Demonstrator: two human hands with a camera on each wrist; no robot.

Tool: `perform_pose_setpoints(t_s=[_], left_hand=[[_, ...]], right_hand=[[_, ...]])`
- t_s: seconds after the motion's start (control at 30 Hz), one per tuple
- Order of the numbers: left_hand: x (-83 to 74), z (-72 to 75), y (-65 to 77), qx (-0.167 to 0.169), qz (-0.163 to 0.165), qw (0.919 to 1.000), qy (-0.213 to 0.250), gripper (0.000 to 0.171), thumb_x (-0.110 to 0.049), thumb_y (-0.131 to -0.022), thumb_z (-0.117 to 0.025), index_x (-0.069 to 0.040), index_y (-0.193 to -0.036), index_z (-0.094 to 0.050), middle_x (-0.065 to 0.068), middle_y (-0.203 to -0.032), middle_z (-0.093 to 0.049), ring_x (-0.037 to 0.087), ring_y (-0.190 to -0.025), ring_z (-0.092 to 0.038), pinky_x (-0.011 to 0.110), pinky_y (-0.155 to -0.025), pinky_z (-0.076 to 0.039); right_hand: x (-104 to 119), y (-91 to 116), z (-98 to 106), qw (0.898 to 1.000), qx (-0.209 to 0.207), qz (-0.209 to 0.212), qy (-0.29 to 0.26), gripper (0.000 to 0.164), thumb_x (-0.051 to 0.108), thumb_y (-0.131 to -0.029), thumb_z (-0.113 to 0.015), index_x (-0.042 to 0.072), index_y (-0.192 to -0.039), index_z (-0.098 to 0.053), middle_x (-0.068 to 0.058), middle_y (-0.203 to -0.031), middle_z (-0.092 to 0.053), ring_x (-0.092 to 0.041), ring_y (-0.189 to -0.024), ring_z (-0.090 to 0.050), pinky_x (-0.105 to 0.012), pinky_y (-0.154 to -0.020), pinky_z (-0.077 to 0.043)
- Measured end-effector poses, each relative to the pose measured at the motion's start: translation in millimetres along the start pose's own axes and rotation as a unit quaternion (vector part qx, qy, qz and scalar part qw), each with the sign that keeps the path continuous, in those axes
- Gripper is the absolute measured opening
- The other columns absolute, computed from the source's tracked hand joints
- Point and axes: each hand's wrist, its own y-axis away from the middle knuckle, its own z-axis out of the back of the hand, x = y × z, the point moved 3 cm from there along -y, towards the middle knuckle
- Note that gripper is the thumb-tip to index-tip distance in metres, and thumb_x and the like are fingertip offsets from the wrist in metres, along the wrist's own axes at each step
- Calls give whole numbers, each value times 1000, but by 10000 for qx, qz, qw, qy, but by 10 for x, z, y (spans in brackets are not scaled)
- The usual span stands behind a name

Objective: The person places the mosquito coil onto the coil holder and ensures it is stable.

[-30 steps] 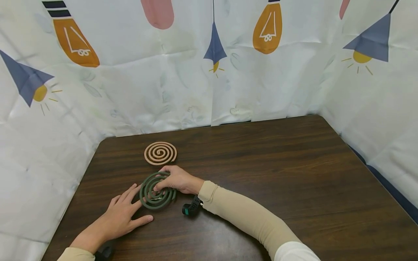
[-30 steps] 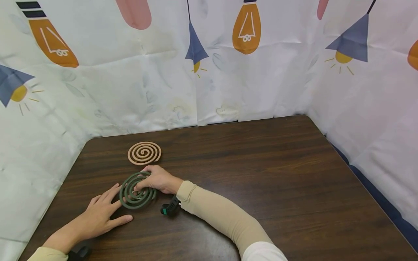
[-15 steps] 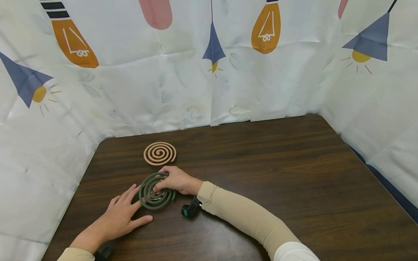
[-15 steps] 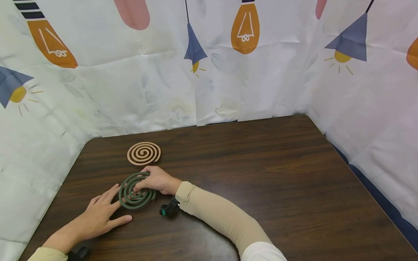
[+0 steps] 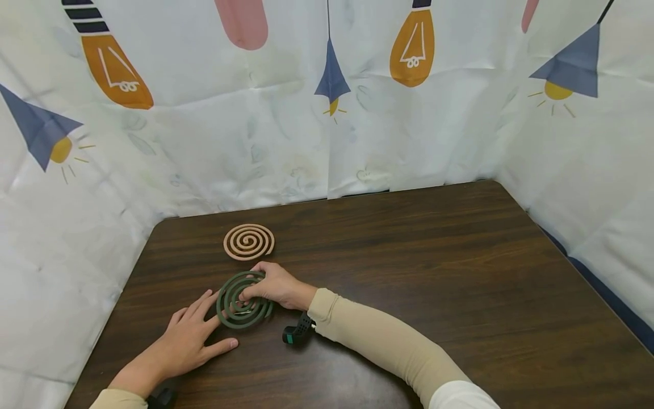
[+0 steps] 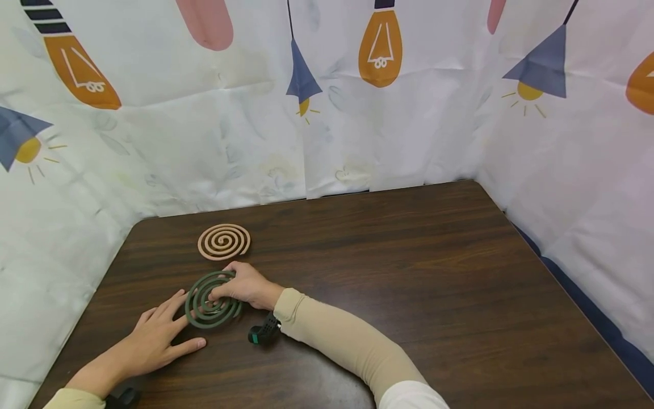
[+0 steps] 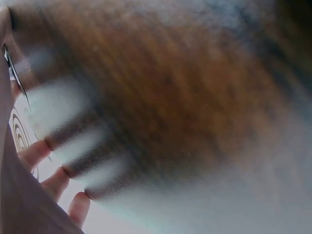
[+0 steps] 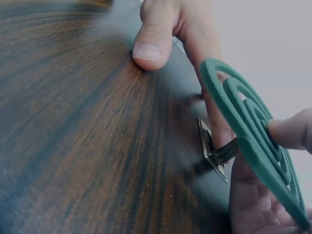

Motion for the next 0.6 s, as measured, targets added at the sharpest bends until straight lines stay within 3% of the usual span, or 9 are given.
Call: perform_pose_setpoints(t_s=[0.6], left_hand=[[-1, -5, -7, 3, -5, 10000, -15, 70, -64, -93, -66, -32, -154, -51, 15, -163, -36, 45, -149, -35, 71, -99, -41]], right_hand=[[-20, 13, 26, 9999, -104, 89, 79, 35, 4, -85, -80, 15, -111, -59, 2, -91, -68, -9, -76, -66, -23, -67, -55]])
